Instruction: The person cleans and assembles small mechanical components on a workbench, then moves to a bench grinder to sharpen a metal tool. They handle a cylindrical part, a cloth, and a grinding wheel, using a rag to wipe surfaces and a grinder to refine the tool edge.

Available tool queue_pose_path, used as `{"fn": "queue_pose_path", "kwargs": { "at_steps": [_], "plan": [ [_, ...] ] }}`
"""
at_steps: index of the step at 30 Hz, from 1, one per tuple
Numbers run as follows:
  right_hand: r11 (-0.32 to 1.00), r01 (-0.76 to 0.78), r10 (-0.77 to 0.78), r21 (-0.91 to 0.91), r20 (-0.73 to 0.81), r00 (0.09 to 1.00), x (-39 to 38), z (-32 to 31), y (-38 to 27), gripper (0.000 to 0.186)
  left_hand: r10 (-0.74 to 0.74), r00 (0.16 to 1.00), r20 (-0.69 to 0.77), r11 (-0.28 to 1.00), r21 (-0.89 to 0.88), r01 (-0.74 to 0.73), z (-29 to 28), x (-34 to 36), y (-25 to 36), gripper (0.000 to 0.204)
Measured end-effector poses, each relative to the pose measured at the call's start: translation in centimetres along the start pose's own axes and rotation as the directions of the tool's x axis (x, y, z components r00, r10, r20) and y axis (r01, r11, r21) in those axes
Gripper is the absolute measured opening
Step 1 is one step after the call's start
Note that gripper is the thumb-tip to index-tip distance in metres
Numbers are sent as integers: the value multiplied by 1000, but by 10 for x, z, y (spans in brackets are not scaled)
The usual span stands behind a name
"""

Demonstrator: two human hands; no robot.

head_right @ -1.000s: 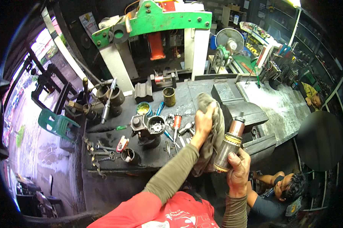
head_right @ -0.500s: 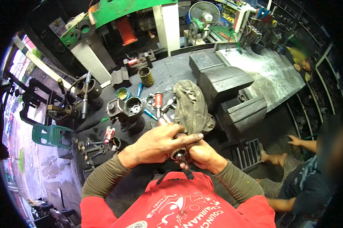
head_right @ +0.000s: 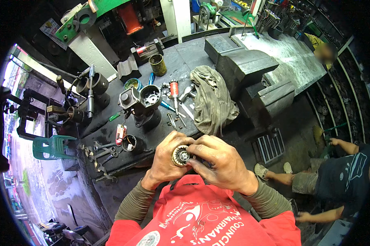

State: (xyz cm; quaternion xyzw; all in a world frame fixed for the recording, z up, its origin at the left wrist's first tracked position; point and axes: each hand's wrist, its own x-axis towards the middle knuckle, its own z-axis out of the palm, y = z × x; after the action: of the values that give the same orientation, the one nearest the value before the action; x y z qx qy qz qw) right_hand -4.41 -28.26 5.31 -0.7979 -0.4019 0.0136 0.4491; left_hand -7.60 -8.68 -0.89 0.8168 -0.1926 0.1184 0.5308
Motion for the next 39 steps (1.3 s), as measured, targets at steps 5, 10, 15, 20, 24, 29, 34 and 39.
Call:
{"fn": "queue_pose_path", "kwargs": {
  "at_steps": [5, 10, 15, 20, 24, 29, 34, 39],
  "plan": [
    [998, 5, -9, 56, 59, 998, 8, 14, -21, 37, 19, 999, 28, 1000, -7, -19, -14, -13, 1, 53],
    [999, 34, -34, 7, 57, 998, 13, 29, -32, 35, 22, 1000, -3, 999, -49, -22, -21, -27, -3, 54],
    [988, -74, 88, -134, 104, 991, 15, 37, -37, 41, 15, 999, -43, 996, -92, -19, -31, -37, -6, 51],
    [991, 24, -18, -132, 45, 999, 20, 44, -42, 34, -3, 997, -72, 993, -120, -6, -40, -46, -8, 57],
    [994, -12, 16, -106, 39, 999, 23, 46, -48, 49, -20, 997, -71, 995, -103, 13, -48, -53, -9, 59],
    [990, 27, -28, -139, -1, 1000, 27, 63, -57, 20, -41, 997, -71, 990, -138, 31, -56, -62, -8, 54],
    [998, 16, -18, -61, -29, 999, 24, 79, -65, 33, -67, 995, -73, 984, -167, 54, -65, -76, -10, 52],
    [985, -127, 154, 113, -276, 949, 22, 79, -60, 23, -150, 987, -62, 966, -222, 133, -74, -90, -16, 44]
  ]
}}
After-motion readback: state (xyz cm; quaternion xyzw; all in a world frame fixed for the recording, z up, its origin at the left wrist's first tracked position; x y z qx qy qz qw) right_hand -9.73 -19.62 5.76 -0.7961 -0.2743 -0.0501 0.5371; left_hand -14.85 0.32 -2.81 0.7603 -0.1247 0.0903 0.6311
